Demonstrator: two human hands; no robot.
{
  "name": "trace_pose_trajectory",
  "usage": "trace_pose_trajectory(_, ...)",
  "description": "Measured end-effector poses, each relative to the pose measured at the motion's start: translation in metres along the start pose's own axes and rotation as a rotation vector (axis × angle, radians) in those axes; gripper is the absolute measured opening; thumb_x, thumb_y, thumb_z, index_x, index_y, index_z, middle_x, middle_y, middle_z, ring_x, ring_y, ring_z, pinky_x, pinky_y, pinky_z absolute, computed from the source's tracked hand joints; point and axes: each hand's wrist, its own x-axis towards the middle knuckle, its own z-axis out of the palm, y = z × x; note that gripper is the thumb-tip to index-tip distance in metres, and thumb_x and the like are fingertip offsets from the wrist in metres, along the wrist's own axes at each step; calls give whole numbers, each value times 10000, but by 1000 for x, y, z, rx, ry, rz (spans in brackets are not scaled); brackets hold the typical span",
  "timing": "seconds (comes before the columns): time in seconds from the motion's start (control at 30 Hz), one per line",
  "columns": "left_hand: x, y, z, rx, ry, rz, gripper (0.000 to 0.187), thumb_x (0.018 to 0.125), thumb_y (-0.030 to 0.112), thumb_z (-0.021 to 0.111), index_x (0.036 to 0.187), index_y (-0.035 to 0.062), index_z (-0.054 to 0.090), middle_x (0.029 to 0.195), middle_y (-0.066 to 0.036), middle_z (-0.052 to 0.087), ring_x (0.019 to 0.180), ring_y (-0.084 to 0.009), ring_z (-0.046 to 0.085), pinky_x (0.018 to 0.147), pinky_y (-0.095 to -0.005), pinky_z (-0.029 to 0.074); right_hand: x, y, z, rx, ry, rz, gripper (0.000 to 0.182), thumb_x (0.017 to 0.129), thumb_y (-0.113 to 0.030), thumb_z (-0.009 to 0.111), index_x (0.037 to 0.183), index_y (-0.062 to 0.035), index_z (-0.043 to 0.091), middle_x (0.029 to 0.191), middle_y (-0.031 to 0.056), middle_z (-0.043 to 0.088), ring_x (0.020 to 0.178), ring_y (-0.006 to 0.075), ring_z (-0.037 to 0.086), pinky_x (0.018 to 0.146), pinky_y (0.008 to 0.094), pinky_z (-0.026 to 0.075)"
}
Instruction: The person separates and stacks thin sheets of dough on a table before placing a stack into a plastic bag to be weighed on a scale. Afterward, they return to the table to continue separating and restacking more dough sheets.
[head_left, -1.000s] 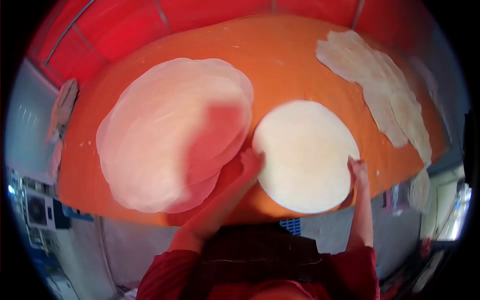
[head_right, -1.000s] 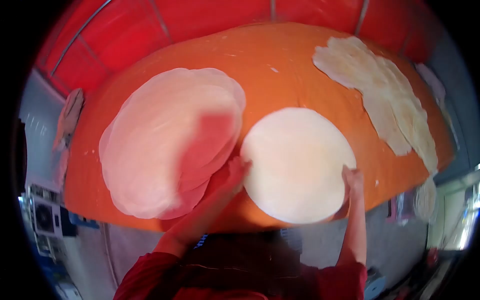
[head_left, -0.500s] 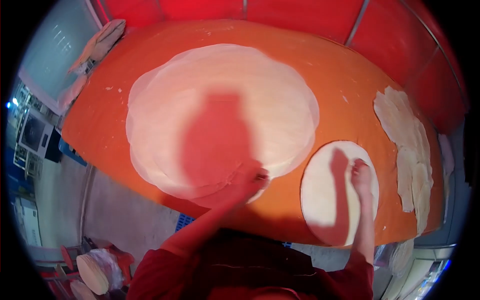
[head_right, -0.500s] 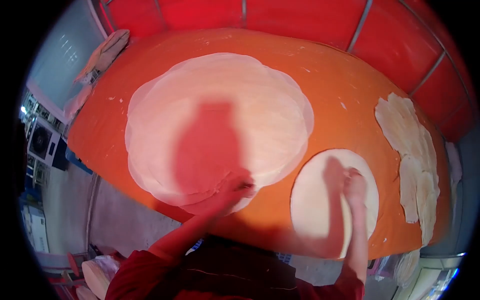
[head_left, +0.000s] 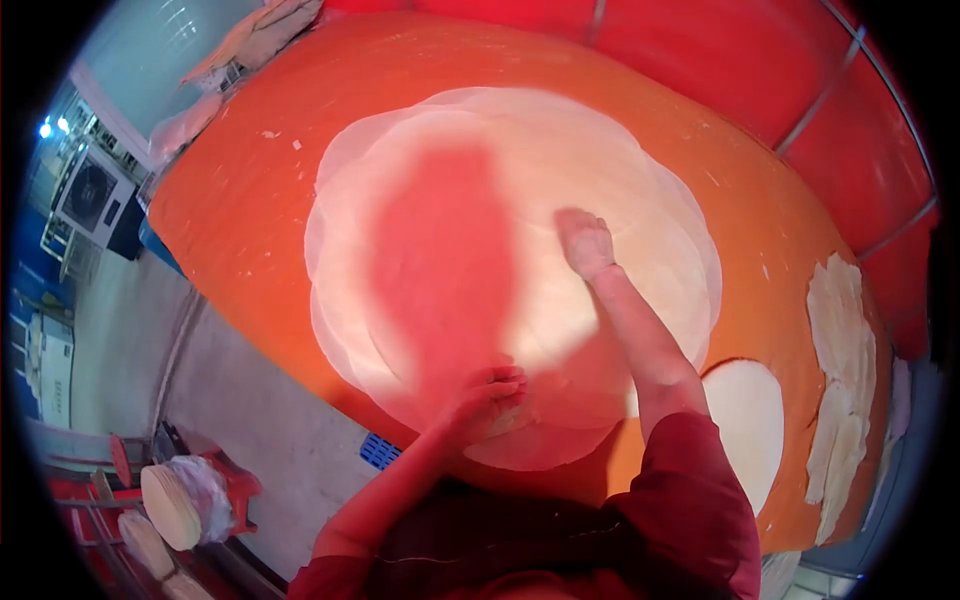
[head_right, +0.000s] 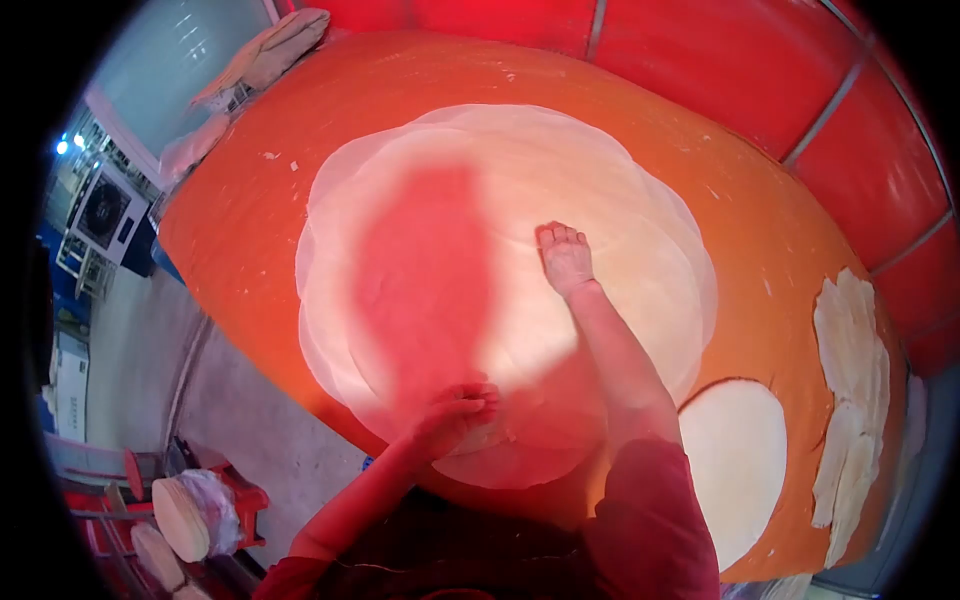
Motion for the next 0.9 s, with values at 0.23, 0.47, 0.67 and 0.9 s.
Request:
trace_pose_trajectory(0.23, 44, -17, 5, -131, 40, 108, 324, 768, 49, 556, 1081, 59, 474, 1003, -78, 544, 969, -215, 525, 851, -364, 428, 50, 76, -40, 177, -133, 99, 155, 777, -96, 422, 779, -21, 557, 827, 153, 607, 669, 296, 582, 589, 398, 462)
trace_pose_trajectory(0.47, 42, -12, 13, 156, 127, 31, 308, 711, 27, 547, 1014, 38, 496, 966, -87, 533, 902, -188, 522, 769, -348, 460, -65, 16, -130, -148, -76, -94, 121, 716, -89, 459, 820, -59, 514, 619, 85, 483, 534, 201, 520, 458, 327, 413)
trace_pose_trajectory(0.67, 5, 16, 3, 944, 523, 589, 387, 716, 57, 580, 1086, -4, 484, 974, -91, 515, 894, -185, 507, 752, -292, 444, -159, -34, -115, 74, -261, -54, 355, 731, -113, 465, 1061, 14, 500, 1144, 186, 496, 1042, 319, 487, 855, 425, 386)
trace_pose_trajectory(0.9, -28, 55, -91, 1165, 1135, 801, 459, 723, 64, 623, 1122, -28, 415, 919, -94, 522, 784, -162, 520, 661, -243, 445, -168, -81, -107, 104, -147, 92, 398, 718, -115, 507, 1074, 63, 495, 1162, 237, 474, 1072, 361, 462, 874, 468, 355)
